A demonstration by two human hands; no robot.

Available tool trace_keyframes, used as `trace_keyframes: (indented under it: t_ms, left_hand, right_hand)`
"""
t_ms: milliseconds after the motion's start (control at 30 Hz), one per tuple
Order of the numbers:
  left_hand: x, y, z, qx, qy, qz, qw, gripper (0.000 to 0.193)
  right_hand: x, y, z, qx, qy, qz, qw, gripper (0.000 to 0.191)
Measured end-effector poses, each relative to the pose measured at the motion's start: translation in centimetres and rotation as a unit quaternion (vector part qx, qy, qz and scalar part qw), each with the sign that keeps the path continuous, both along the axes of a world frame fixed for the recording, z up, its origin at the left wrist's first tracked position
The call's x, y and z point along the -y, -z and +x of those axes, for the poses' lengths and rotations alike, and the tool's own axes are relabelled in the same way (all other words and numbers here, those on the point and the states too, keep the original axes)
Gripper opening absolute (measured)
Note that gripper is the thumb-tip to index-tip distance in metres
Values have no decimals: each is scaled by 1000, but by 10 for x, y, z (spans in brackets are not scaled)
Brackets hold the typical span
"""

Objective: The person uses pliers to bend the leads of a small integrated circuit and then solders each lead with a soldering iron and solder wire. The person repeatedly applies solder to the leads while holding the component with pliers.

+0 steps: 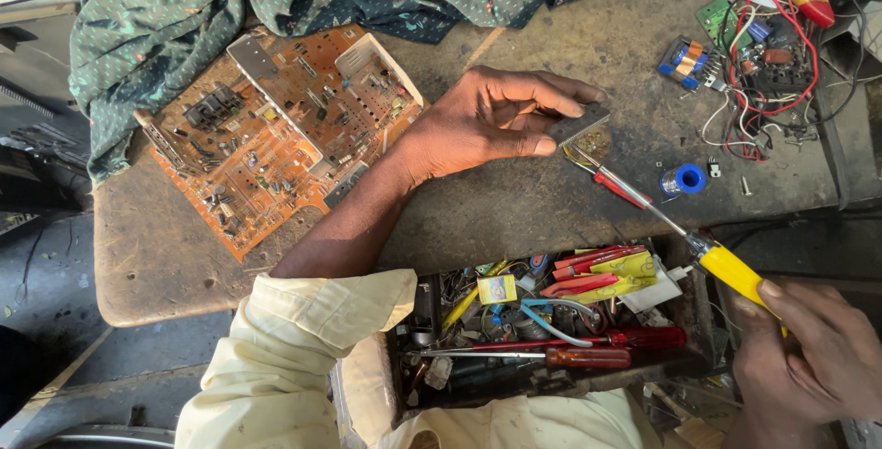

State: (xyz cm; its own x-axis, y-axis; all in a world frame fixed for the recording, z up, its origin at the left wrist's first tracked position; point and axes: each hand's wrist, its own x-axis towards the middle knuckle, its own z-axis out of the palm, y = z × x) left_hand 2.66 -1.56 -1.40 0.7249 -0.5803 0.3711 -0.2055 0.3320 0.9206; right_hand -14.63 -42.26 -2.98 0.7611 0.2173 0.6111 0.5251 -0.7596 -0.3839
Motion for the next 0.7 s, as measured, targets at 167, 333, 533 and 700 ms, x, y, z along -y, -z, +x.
trace_keyframes:
  t_ms: [167,333,533,700]
  left_hand:
    - [-1,0,0,4,1,-9,1000,35]
    - [0,1,0,-13,13,-17,1000,35]
    - [0,2,1,-11,16,-22,1000,35]
    - [0,2,1,-9,16,-23,1000,35]
  right_hand:
    - [1,-2,1,8,-4,8,1000,25]
    - [1,-1,0,14,-8,10,1000,23]
    - [-3,-2,0,14,-5,19,1000,23]
    - [-9,-7,2,12,10,16,1000,25]
